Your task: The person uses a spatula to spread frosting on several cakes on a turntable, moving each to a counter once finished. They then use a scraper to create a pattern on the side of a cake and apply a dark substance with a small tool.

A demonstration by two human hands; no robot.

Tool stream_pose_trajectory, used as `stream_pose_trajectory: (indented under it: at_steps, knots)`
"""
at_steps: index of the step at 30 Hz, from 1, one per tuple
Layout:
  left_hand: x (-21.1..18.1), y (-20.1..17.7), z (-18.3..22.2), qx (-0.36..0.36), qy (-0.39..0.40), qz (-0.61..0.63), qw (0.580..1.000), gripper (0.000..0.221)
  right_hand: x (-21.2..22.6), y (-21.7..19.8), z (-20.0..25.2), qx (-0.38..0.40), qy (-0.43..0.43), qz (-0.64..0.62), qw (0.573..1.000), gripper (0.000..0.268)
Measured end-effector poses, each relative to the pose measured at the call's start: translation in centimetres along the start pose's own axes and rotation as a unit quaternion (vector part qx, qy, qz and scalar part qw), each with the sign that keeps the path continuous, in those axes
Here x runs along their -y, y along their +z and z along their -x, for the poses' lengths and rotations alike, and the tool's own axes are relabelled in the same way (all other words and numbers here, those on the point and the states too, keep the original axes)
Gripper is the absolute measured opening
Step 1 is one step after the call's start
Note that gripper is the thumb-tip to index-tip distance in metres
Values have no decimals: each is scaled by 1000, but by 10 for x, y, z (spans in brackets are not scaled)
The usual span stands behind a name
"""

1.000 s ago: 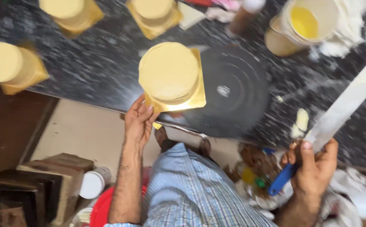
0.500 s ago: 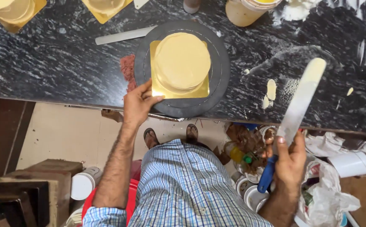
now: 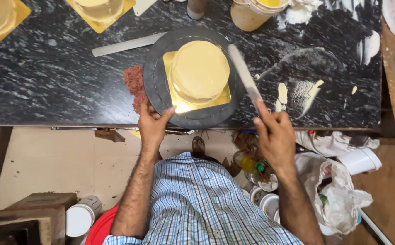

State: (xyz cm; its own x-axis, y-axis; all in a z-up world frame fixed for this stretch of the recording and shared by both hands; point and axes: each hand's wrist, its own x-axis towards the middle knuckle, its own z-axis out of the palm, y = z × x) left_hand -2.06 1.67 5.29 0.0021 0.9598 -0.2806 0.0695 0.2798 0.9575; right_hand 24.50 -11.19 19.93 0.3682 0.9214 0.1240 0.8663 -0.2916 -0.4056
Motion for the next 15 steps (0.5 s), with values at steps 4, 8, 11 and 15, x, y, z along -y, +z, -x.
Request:
stream_pose_trajectory:
  at_steps: [4, 8, 11, 15]
  knots:
    - [5, 3, -4, 41, 24, 158, 986, 78, 17, 12, -20, 24, 1, 68, 997, 43]
    - [14, 14, 6, 31, 41, 197, 979, 75, 29, 21, -18, 75, -32, 68, 994, 44]
    - [23, 31, 32, 21, -12, 183, 983, 64, 33, 25, -6, 140, -25, 55, 988, 45]
    - [33, 46, 71, 162, -79, 198, 964, 64, 22, 28, -5, 100, -56, 31, 993, 43]
